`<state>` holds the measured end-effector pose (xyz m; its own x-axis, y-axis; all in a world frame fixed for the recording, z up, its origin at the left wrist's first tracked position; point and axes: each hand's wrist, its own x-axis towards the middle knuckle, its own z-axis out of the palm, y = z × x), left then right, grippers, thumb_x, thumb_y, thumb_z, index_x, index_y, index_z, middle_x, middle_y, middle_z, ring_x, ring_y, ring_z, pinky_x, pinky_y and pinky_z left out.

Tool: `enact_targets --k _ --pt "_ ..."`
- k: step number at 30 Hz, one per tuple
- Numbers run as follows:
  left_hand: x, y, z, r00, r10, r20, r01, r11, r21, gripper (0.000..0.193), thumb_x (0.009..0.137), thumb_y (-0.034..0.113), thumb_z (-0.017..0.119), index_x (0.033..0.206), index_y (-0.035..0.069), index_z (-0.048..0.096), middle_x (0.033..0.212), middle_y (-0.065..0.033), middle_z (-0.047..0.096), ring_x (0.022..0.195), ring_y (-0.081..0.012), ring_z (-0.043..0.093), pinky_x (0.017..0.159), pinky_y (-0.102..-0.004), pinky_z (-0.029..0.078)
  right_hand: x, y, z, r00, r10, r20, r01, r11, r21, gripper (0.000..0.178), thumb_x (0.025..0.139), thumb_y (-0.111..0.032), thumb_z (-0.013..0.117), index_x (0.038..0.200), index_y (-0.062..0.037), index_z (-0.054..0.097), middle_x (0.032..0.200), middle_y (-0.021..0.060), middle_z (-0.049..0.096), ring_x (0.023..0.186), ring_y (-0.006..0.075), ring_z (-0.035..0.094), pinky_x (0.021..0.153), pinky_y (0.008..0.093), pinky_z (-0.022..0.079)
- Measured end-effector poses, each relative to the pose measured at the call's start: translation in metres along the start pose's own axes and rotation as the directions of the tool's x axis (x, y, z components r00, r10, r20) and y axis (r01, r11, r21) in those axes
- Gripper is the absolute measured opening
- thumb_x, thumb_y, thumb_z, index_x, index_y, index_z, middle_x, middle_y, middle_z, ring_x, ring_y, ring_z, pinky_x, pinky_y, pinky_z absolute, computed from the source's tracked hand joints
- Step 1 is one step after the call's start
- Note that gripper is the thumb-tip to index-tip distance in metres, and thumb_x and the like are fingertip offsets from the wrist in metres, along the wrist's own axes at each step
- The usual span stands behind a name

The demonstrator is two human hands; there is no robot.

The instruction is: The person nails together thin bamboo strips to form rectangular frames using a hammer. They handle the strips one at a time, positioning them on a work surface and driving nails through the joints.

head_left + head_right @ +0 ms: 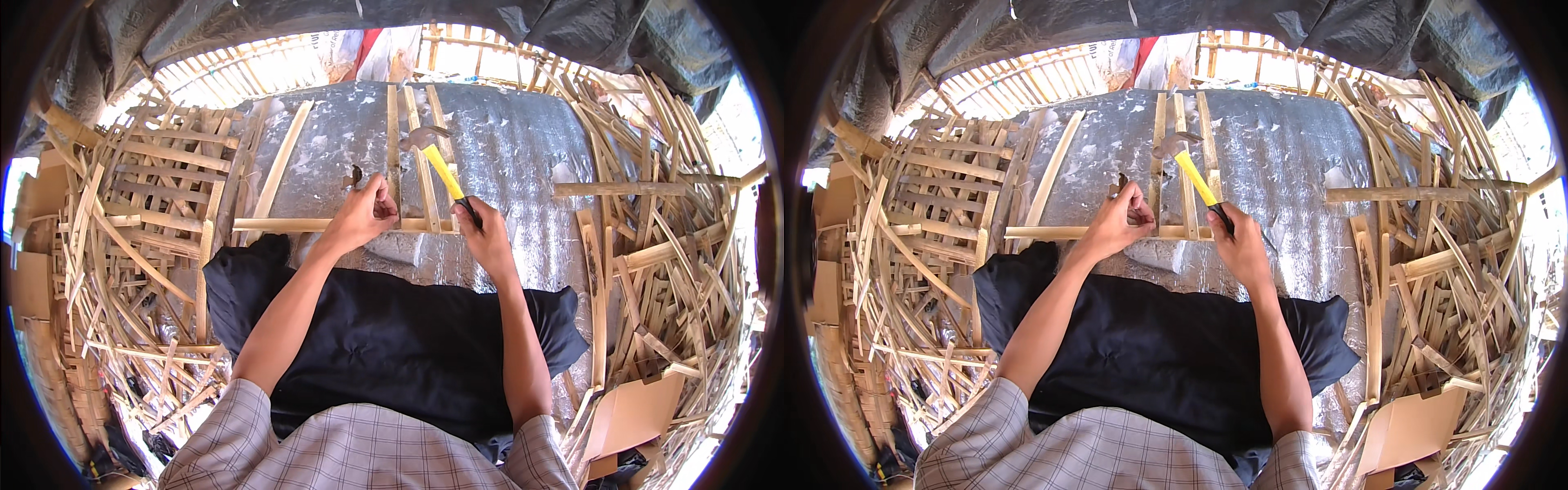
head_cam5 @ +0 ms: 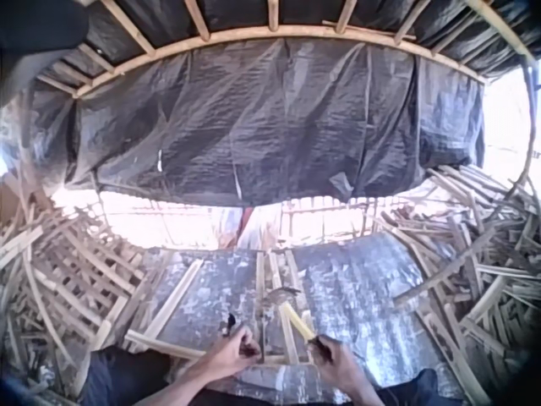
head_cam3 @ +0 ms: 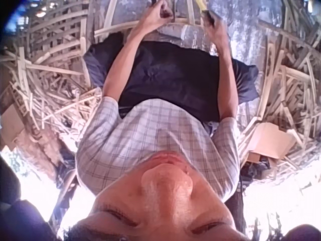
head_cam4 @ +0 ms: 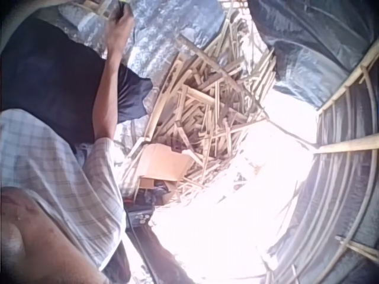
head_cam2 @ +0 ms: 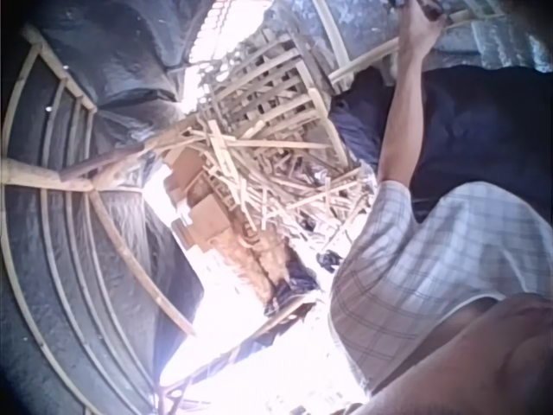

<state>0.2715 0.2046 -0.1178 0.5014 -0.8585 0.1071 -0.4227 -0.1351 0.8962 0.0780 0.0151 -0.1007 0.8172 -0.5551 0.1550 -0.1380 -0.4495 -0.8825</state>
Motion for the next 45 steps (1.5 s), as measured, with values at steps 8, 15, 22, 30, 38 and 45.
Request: enact_targets --k 8,15,22,30,38,45 --pt "-0.003 0.002 -0.001 0.999 -0.044 -0.004 0.044 0.999 -0.026 0.048 0.086 -0.005 0.078 0.099 0.009 0.034 0.089 -0.0103 0.072 0.085 -0.0154 0.072 0.08 -0.0328 0.061 -0.029 -0.041 -0.01 1.0 0.013 -0.011 -0.014 0.993 -0.117 0.02 0.104 -0.016 0.066 0.099 0.002 0.062 0.072 0.0243 0.057 0.064 0.0442 0.051 0.059 0.0469 0.043" --pt "-0.005 0.006 -0.003 0.996 -0.078 -0.031 0.078 0.997 0.025 0.049 0.086 -0.005 0.078 0.1 0.008 0.034 0.091 -0.0122 0.075 0.086 -0.0172 0.074 0.081 -0.0338 0.061 -0.053 -0.052 -0.01 0.993 0.088 0.074 -0.048 0.902 -0.429 0.017 0.103 -0.021 0.067 0.107 -0.0043 0.066 0.076 0.0277 0.065 0.077 0.0524 0.062 0.064 0.0582 0.047" --pt "-0.006 0.007 -0.001 0.996 -0.064 -0.055 0.065 0.998 0.009 0.051 0.084 -0.002 0.081 0.101 0.008 0.033 0.091 -0.013 0.076 0.086 -0.0167 0.074 0.083 -0.0346 0.062 -0.073 -0.06 -0.012 0.998 0.064 0.009 -0.056 0.919 -0.39 0.017 0.102 -0.023 0.067 0.11 -0.0084 0.066 0.075 0.0273 0.066 0.076 0.0531 0.063 0.067 0.0613 0.048" --pt "-0.01 -0.005 0.002 0.991 -0.08 -0.105 0.069 0.992 -0.106 0.053 0.082 -0.004 0.081 0.1 0.01 0.034 0.093 -0.0124 0.073 0.09 -0.0146 0.072 0.085 -0.035 0.062 -0.078 -0.061 -0.011 1.0 0.01 0.006 -0.006 0.881 -0.473 0.019 0.102 -0.027 0.067 0.107 -0.0084 0.064 0.073 0.0259 0.066 0.075 0.0523 0.064 0.065 0.0611 0.048" --pt "-0.01 -0.006 0.004 0.986 -0.007 -0.164 -0.002 0.998 -0.056 0.053 0.081 -0.003 0.083 0.099 0.01 0.034 0.089 -0.0104 0.071 0.092 -0.0146 0.072 0.084 -0.0351 0.061 -0.078 -0.048 -0.012 0.994 0.094 0.049 -0.057 0.864 -0.5 0.02 0.102 -0.027 0.066 0.105 -0.0073 0.064 0.074 0.026 0.066 0.076 0.052 0.064 0.066 0.0612 0.049" --pt "-0.01 -0.006 0.004 0.988 -0.04 -0.147 0.029 0.996 -0.079 0.052 0.082 -0.003 0.083 0.1 0.009 0.036 0.091 -0.011 0.071 0.092 -0.017 0.074 0.083 -0.0356 0.063 -0.076 -0.047 -0.008 0.995 0.095 0.014 -0.079 0.895 -0.438 0.019 0.101 -0.022 0.068 0.099 -0.0041 0.063 0.073 0.0246 0.062 0.077 0.0511 0.061 0.065 0.0571 0.045"
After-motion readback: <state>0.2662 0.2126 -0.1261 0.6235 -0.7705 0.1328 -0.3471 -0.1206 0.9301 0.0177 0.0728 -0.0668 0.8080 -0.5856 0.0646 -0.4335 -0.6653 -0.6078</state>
